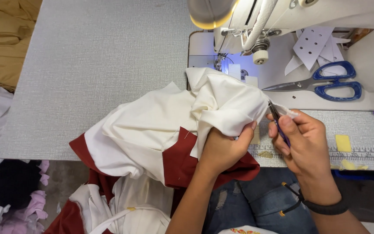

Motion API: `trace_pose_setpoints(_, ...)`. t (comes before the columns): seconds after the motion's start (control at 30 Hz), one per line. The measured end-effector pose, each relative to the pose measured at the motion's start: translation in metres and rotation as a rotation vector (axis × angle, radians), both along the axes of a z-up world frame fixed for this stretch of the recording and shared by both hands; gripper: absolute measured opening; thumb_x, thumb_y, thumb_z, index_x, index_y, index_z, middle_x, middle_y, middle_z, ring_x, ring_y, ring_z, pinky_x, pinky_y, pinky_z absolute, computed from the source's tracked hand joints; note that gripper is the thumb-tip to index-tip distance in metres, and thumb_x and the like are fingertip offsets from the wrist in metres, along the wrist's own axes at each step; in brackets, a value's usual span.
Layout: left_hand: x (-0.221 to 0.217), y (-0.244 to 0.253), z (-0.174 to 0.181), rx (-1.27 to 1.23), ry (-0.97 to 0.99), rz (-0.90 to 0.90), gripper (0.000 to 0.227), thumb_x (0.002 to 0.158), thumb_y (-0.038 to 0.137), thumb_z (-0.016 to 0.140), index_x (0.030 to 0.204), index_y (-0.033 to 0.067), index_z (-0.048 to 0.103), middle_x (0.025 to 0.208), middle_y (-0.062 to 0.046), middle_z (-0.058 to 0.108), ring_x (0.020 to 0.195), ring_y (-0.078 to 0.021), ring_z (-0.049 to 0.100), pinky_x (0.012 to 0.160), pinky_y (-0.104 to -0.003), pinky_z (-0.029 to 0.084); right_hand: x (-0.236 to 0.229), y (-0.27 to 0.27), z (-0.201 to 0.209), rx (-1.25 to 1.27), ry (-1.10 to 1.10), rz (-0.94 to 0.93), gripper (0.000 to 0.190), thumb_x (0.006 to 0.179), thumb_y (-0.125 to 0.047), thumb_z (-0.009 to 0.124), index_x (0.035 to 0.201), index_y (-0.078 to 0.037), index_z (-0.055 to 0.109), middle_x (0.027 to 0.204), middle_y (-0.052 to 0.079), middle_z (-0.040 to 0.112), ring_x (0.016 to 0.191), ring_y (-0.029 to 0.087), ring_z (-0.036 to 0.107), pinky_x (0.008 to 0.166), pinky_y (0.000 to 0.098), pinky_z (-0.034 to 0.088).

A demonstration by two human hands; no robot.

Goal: Trimming excess threads and fabric edges from a garment using thread snips at a sewing workstation.

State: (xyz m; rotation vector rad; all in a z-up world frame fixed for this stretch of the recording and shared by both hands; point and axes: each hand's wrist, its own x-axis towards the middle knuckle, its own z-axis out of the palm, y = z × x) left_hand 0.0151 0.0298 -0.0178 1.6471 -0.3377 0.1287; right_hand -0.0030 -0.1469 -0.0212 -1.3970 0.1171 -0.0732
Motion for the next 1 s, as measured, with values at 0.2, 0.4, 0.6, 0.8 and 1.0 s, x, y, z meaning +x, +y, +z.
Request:
trace_pose_setpoints(0.2,0.000,-0.001,-0.003,-0.003,-0.025,0.020,0.012,0.097,0.019,0.060,0.097,0.0082,0.065,0.088,-0.005,0.069,0.093,-0.0208,0.068,0.094,-0.030,0.052,0.000,-0.008,-0.015,0.078,0.026,-0.040,0.021,0.100,-0.020,0.068,0.101,0.000,0.062,0.077,0.021,0.062,0.038,0.009,0.035,0.040,0.0205,0.032)
trace_pose_setpoints(0.4,0.000,0.001,0.001,-0.044,0.003,-0.045,0.016,0.098,0.018,0.057,0.084,0.0102,0.058,0.076,-0.002,0.061,0.082,-0.0174,0.062,0.089,-0.030,0.051,-0.010,0.001,0.005,-0.599,-0.063,-0.149,0.031,0.097,-0.022,0.074,0.113,0.004,0.070,0.083,0.010,0.071,0.065,0.009,0.060,0.057,0.0206,0.050)
trace_pose_setpoints(0.6,-0.001,0.002,0.001,-0.046,0.022,-0.039,0.015,0.097,0.019,0.058,0.085,0.0101,0.058,0.075,-0.003,0.060,0.079,-0.0177,0.063,0.084,-0.031,0.051,-0.005,-0.003,-0.007,-0.315,-0.137,-0.087,0.028,0.101,-0.022,0.067,0.106,0.005,0.063,0.077,0.014,0.063,0.044,0.011,0.042,0.043,0.0226,0.037)
trace_pose_setpoints(0.8,-0.001,0.004,0.001,-0.053,0.031,-0.041,0.014,0.097,0.019,0.058,0.085,0.0104,0.057,0.074,-0.002,0.059,0.078,-0.0168,0.061,0.083,-0.030,0.051,0.001,-0.005,-0.007,0.014,-0.083,0.040,0.024,0.100,-0.020,0.068,0.102,0.004,0.065,0.070,0.012,0.059,0.040,0.007,0.037,0.039,0.0180,0.029)
trace_pose_setpoints(1.0,0.000,0.004,-0.001,-0.084,0.039,-0.047,0.011,0.097,0.019,0.060,0.098,0.0082,0.064,0.085,-0.003,0.066,0.088,-0.0184,0.066,0.089,-0.031,0.053,0.002,-0.005,-0.006,0.135,0.006,0.087,0.025,0.100,-0.019,0.067,0.103,0.005,0.063,0.065,0.009,0.056,0.037,0.006,0.036,0.038,0.0185,0.029)
